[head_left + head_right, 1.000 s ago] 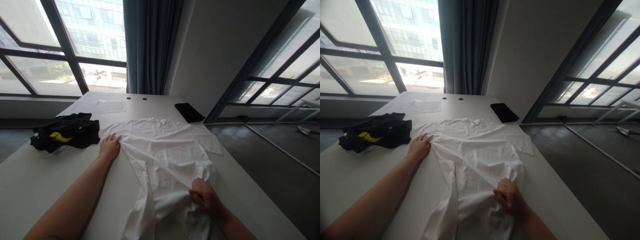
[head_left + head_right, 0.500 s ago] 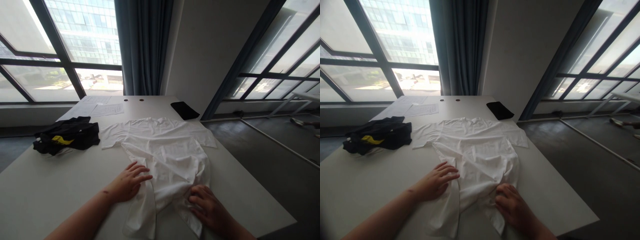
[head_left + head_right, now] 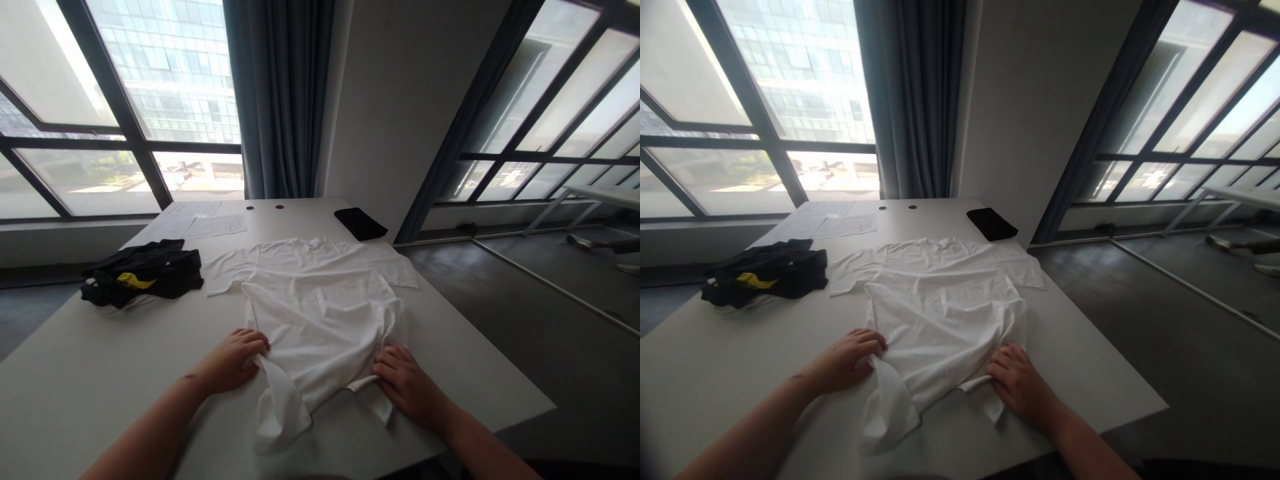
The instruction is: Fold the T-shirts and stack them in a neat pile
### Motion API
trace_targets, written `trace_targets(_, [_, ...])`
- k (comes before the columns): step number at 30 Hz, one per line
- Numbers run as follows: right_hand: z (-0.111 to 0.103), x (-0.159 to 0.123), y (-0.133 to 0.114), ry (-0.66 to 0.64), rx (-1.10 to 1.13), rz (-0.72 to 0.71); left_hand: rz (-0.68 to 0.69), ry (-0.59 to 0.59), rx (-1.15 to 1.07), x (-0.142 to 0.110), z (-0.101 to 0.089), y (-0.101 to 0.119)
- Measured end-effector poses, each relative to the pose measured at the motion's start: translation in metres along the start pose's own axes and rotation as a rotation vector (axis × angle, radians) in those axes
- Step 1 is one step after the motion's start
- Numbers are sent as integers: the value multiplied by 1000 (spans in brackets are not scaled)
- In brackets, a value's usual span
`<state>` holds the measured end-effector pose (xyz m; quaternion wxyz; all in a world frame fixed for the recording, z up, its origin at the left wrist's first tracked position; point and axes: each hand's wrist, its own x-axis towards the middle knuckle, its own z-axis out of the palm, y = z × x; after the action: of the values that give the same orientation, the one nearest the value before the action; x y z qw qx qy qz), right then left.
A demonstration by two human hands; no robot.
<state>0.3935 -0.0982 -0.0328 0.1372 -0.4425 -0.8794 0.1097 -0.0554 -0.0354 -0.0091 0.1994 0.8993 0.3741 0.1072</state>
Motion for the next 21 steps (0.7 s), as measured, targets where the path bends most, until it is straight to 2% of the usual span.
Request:
trace_targets(3, [-13,-7,7,-59,110,-26,-87,-9,57,-18,-3,-1])
trace_targets(8, [-39,-21,21,-167,258,176,-300,-98,77,-41,-7,0])
trace_targets(10, [-51,-21,20,-238,281,205,-362,-133,56,-50,-7,-2])
trace_targets(14, [-73,-12,14,-445,361,333,-346,-176,2,-67,-14,-8])
trace_targets(16, [-78,-2,14,-511,318,398,-359,-205,10,-69,-21,-6])
trace_targets(19, [-75,22,20,-462,111,371,-313,-185,95,-53,-30,4])
trace_targets(21, [-64,46,27,-367,-36,308,-200,-86,144,-30,-29,12])
